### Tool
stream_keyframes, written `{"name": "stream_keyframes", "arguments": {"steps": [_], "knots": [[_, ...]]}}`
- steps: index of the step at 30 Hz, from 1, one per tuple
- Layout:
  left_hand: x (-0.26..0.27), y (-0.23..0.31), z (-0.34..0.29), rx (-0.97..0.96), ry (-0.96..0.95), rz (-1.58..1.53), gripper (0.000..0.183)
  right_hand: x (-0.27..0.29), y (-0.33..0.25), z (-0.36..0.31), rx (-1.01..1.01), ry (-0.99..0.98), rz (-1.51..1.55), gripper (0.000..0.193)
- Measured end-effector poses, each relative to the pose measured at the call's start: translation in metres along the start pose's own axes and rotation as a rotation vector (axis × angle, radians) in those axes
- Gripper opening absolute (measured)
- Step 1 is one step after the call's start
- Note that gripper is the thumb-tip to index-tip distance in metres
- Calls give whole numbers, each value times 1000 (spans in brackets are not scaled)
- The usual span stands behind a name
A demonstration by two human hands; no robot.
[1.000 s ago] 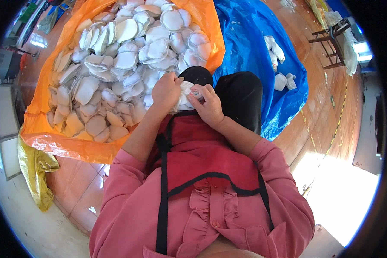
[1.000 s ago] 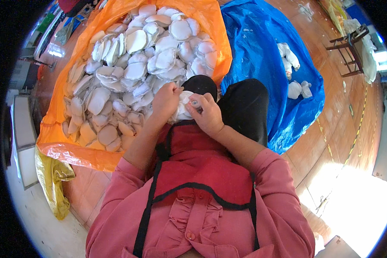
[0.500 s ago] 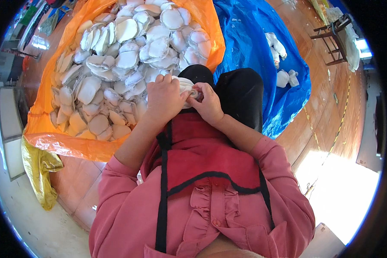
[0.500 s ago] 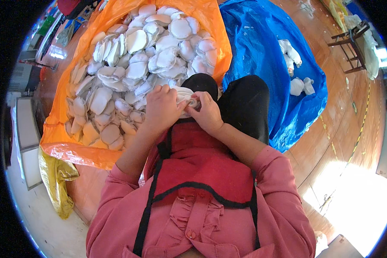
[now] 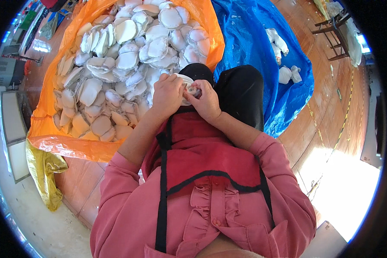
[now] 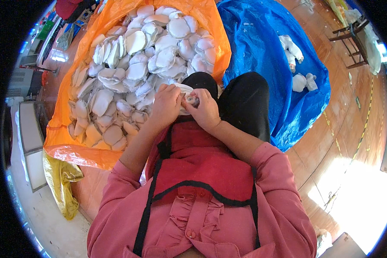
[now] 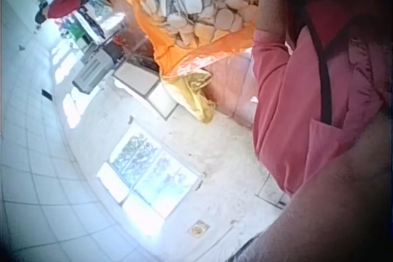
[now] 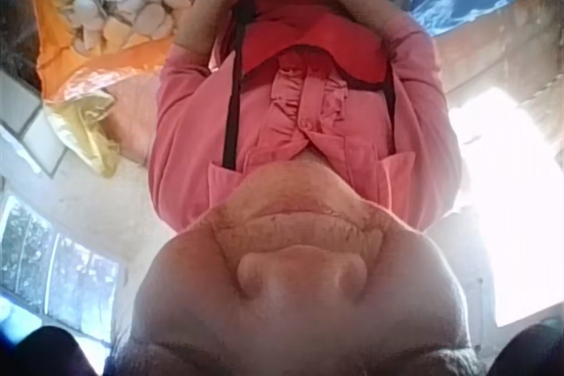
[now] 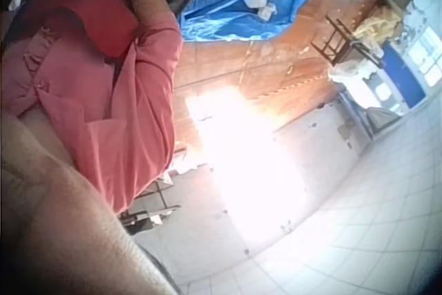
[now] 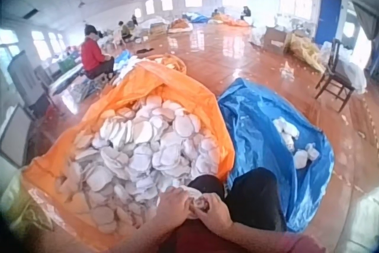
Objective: The person sits on the floor and repeatedly picks up white fabric pouches, opens them, stuffs them with white material, and ties them closed. The person places the finished pouches into a blue tarp nearby.
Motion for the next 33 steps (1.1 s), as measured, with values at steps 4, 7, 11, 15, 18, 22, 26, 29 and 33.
{"name": "stream_keyframes", "arguments": {"steps": [4,7,11,15,18,22,26,29,33], "knots": [[-5,-7,4,-106,100,-82,7,-4,0,1,66,49,-13,28],[-4,-9,7,-130,88,-113,7,-4,0,1,74,44,8,26],[-8,-16,7,-91,79,-147,8,-7,3,3,108,59,4,25],[-10,-22,7,74,-29,-216,11,-8,0,3,77,48,4,27],[-9,-25,6,59,-23,-229,11,-4,-4,4,-6,10,-12,32],[-17,-27,2,38,120,-240,12,-3,-4,4,-136,-8,17,39],[-19,-25,-4,74,135,-258,14,2,-4,5,-92,-50,-44,43],[-20,-25,-7,119,92,-278,15,8,-6,11,-106,-145,-107,44],[-18,-24,-5,107,65,-198,14,23,-27,25,-201,-360,-240,46]]}}
Point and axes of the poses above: each hand's wrist, its own z-axis towards the middle knuckle, its own x-axis out of the back of the hand, y = z × x, the point moved 1 cm from there along z, towards the middle knuckle, and after that the axes turned 1 degree about -x, right-handed, at the moved point
